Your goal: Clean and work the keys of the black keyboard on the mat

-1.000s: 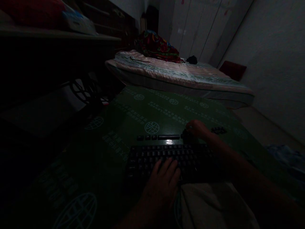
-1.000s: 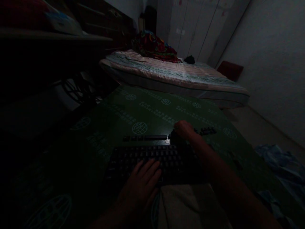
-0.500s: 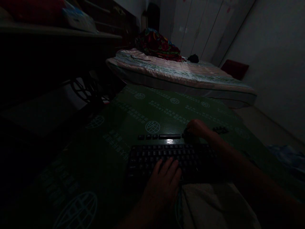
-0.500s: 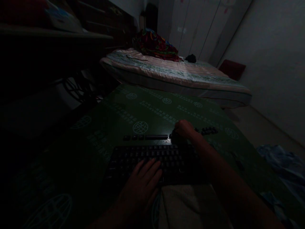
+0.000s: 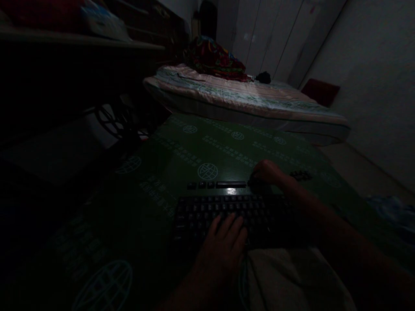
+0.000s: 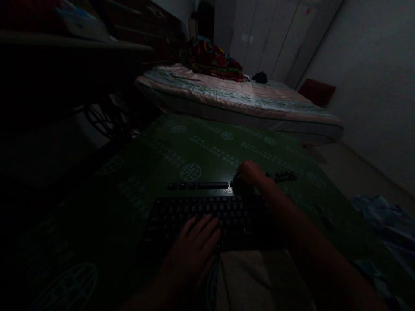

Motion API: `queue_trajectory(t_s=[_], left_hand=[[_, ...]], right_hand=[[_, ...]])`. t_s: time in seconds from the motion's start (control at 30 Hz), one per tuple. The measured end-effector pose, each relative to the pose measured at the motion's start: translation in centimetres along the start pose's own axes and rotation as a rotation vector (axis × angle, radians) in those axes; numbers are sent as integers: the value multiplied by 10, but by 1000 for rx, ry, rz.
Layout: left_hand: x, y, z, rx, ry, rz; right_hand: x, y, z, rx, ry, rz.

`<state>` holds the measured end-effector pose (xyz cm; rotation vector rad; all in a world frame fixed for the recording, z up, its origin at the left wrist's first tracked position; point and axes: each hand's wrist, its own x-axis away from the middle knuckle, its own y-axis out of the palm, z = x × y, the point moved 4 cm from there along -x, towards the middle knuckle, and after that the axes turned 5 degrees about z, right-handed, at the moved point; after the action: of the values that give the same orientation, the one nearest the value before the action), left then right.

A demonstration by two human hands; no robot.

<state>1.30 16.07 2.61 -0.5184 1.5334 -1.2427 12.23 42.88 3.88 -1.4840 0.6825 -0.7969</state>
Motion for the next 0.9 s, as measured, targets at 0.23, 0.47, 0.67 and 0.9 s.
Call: queue_trajectory(t_s=[0.23, 0.47, 0.67, 0.9], left_hand=[[-1, -1, 1, 16, -21, -10], [1, 3, 0, 18, -29, -20], [1, 3, 0, 18, -20, 16], [-1, 1, 2, 35, -31, 40]], right_hand=[[-1, -2, -4, 20, -20, 23], [5, -13, -4, -71, -63, 139], [55, -22, -18, -175, -266, 259], [145, -7, -42, -302, -526, 504]])
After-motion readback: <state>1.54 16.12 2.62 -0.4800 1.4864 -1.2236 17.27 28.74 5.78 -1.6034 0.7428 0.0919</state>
